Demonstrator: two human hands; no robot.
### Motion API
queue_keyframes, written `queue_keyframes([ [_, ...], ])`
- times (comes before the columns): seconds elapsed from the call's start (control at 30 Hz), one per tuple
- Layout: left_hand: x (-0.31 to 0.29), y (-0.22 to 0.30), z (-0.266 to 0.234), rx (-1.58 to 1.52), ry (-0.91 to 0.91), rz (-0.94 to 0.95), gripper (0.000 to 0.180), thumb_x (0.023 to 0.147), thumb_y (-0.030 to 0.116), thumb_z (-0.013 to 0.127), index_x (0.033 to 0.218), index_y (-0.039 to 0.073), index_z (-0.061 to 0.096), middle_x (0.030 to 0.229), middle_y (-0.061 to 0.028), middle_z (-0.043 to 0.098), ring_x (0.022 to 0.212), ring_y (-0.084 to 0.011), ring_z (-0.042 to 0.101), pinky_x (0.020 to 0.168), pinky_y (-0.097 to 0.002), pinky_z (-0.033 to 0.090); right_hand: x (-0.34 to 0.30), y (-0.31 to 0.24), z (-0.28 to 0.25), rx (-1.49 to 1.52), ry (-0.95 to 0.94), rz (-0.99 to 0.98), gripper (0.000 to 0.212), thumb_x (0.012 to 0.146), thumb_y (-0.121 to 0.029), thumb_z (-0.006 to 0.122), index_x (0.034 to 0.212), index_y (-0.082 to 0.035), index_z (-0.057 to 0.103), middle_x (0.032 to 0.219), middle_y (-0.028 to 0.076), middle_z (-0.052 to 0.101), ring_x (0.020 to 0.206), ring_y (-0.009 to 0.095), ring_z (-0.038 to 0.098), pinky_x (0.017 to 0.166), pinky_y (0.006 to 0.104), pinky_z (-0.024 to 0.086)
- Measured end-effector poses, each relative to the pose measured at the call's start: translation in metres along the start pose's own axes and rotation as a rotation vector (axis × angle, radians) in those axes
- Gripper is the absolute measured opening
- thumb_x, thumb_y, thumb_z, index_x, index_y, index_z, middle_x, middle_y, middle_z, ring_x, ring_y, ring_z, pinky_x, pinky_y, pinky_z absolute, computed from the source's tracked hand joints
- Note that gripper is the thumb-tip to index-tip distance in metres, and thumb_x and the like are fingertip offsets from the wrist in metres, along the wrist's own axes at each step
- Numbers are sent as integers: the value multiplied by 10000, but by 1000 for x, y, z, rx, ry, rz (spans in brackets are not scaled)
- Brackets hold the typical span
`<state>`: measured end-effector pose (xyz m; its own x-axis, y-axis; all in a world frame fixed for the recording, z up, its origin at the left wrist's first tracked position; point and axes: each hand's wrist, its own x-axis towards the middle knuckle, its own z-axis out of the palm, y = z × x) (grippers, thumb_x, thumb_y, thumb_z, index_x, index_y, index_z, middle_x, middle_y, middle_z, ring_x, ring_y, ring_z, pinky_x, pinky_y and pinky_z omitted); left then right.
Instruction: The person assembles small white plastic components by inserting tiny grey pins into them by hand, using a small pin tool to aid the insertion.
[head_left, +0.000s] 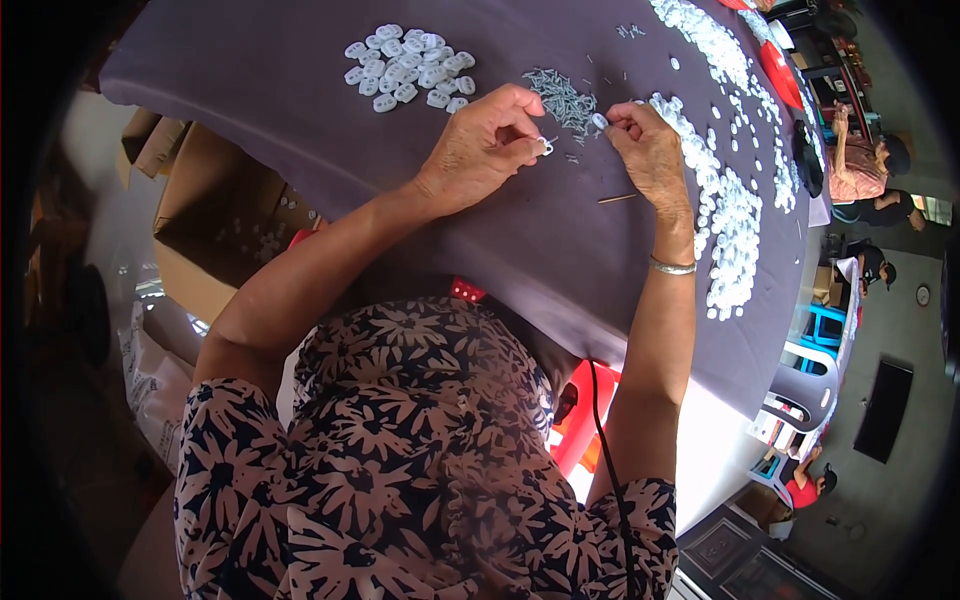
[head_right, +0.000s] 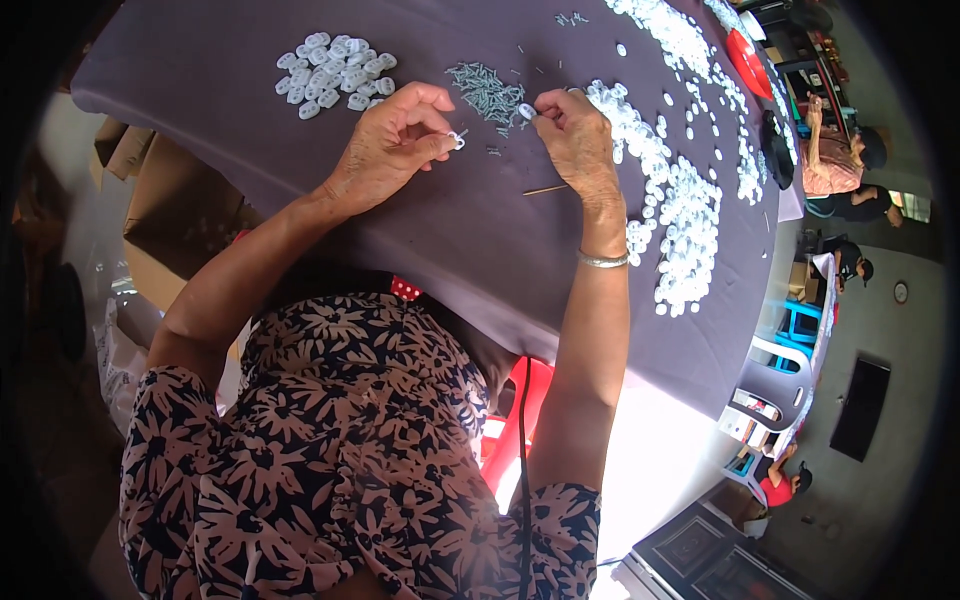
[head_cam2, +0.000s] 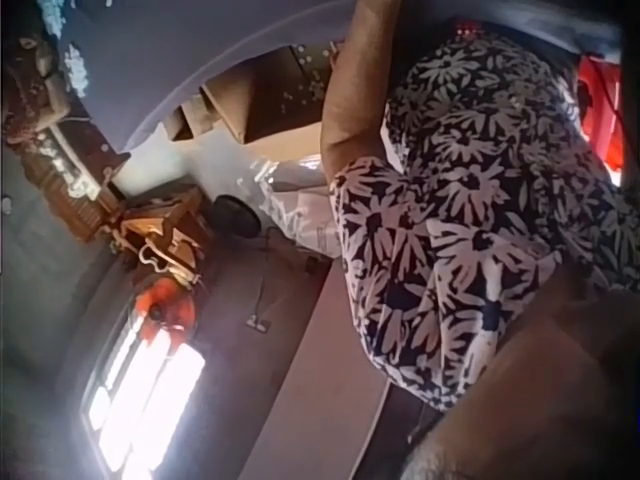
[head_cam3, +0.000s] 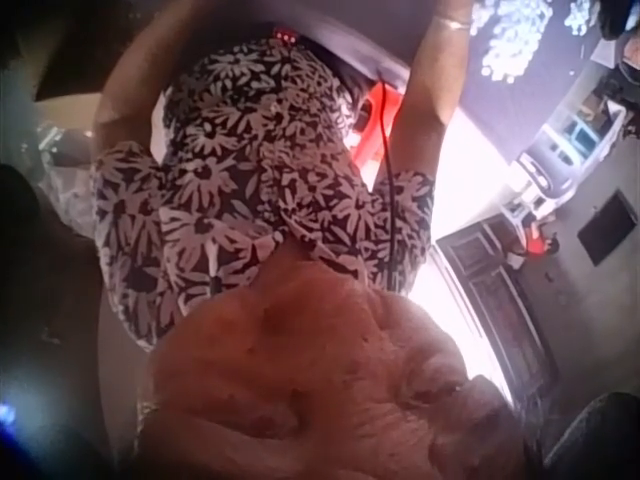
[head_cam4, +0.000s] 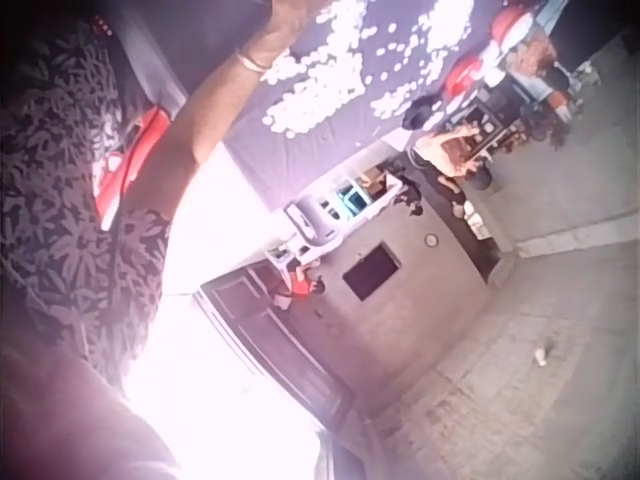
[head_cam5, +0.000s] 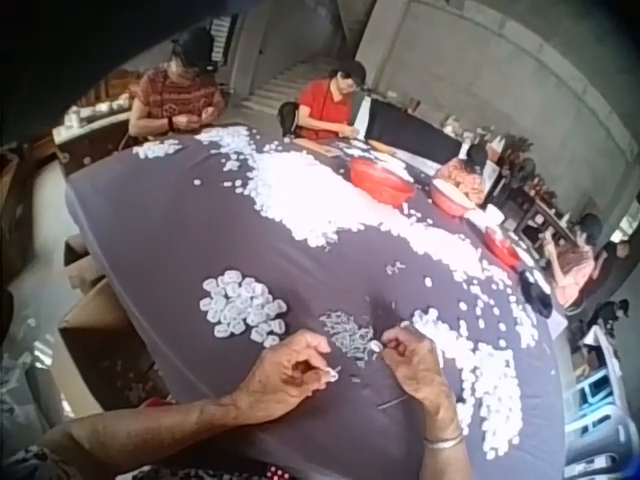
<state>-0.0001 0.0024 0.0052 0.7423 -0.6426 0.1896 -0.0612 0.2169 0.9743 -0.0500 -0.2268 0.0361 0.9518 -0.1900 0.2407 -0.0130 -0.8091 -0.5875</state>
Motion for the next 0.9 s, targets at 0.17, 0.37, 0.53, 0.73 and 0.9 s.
queue_keyframes([
  [0.17, 0, 2, 2, 10, -22, -16, 251, 866, 43, 602, 1091, 51, 490, 836, -5, 612, 727, -64, 569, 597, -208, 460, 1, 7, 8, 85, 67, -12, 158, 765, -27, 677, 918, -7, 644, 734, -6, 589, 653, 70, 512, 630, 215, 456],
  [0.37, 0, 2, 2, 4, 26, 13, 255, 825, 9, 604, 1054, 12, 494, 745, -23, 600, 665, -68, 548, 596, -220, 463, 4, -6, 10, -26, 17, -20, 128, 767, -44, 690, 877, -7, 635, 706, 2, 583, 630, 61, 502, 608, 216, 450],
  [0.53, -1, 3, 3, -11, 35, 10, 253, 824, 16, 609, 1048, 9, 493, 748, -30, 603, 659, -68, 552, 602, -222, 470, -3, -12, 16, 41, 76, 61, 76, 793, -37, 677, 836, -9, 622, 703, -1, 575, 648, 43, 506, 616, 194, 436],
  [0.73, -1, 5, 3, -12, 70, -22, 256, 825, 30, 616, 1049, 17, 492, 755, -37, 607, 647, -69, 550, 578, -222, 469, -10, -29, 21, 788, -52, 209, 137, 864, -79, 636, 982, -10, 641, 804, 28, 626, 668, 55, 512, 621, 190, 427],
  [0.9, 0, 3, 2, -15, 97, -7, 262, 827, 34, 617, 1056, 27, 490, 752, -37, 606, 643, -66, 547, 559, -222, 469, -12, -44, 21, 1028, -149, 351, 171, 841, -97, 661, 976, 7, 660, 801, 60, 647, 644, 59, 522, 577, 193, 433],
])
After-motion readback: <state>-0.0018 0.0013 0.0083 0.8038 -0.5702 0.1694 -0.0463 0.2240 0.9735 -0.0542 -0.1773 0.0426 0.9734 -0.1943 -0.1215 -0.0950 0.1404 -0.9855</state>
